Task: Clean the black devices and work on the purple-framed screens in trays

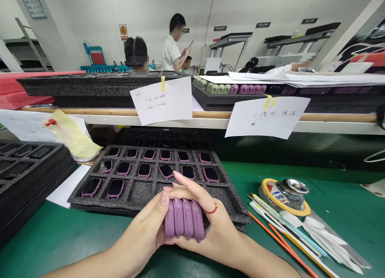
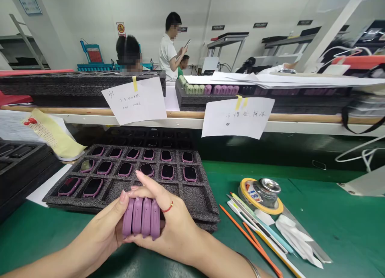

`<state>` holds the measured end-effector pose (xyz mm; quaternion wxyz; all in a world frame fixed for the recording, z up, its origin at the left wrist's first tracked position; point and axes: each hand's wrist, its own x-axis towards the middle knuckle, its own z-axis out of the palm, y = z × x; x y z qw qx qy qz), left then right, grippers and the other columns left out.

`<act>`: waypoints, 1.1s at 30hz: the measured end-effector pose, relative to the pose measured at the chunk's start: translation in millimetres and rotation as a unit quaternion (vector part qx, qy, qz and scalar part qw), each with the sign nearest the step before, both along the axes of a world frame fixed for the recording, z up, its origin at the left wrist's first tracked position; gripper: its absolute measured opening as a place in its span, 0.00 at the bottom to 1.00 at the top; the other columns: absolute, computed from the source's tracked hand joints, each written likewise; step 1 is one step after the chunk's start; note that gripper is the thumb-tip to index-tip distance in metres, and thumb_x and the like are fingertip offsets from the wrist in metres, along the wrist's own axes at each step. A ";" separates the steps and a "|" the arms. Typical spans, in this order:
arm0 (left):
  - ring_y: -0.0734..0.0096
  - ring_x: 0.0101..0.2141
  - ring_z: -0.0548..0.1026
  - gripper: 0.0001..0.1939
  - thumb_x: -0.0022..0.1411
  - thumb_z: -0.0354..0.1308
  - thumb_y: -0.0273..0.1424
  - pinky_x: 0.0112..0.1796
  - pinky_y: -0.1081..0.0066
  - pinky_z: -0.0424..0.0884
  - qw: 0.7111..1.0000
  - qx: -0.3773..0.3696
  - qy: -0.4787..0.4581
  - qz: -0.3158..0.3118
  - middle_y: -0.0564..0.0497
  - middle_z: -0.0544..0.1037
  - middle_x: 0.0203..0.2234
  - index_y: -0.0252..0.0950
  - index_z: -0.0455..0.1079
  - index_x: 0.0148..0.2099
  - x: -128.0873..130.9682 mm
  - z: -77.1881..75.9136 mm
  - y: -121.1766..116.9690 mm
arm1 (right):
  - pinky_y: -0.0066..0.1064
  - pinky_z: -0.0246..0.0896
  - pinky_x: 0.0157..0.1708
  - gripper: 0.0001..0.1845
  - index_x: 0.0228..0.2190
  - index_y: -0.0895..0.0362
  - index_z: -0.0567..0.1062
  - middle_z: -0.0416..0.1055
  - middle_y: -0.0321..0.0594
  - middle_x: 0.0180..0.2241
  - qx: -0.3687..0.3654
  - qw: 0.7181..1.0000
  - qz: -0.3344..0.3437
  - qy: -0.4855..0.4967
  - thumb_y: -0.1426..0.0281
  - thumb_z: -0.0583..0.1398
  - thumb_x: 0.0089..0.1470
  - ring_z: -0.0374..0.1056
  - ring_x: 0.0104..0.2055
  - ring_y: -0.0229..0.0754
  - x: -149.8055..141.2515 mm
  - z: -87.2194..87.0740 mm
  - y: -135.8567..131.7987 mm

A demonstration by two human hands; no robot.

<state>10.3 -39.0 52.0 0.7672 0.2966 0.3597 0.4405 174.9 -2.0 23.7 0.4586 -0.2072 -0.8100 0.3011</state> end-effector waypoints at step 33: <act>0.69 0.43 0.82 0.24 0.50 0.71 0.21 0.47 0.75 0.75 0.815 0.452 0.363 0.021 0.57 0.84 0.43 0.44 0.75 0.49 -9.2 -1.7 5.3 | 0.53 0.63 0.56 0.45 0.65 0.52 0.56 0.75 0.49 0.50 -0.477 0.861 0.149 0.092 0.38 0.53 0.57 0.74 0.52 0.53 2.1 8.8 2.3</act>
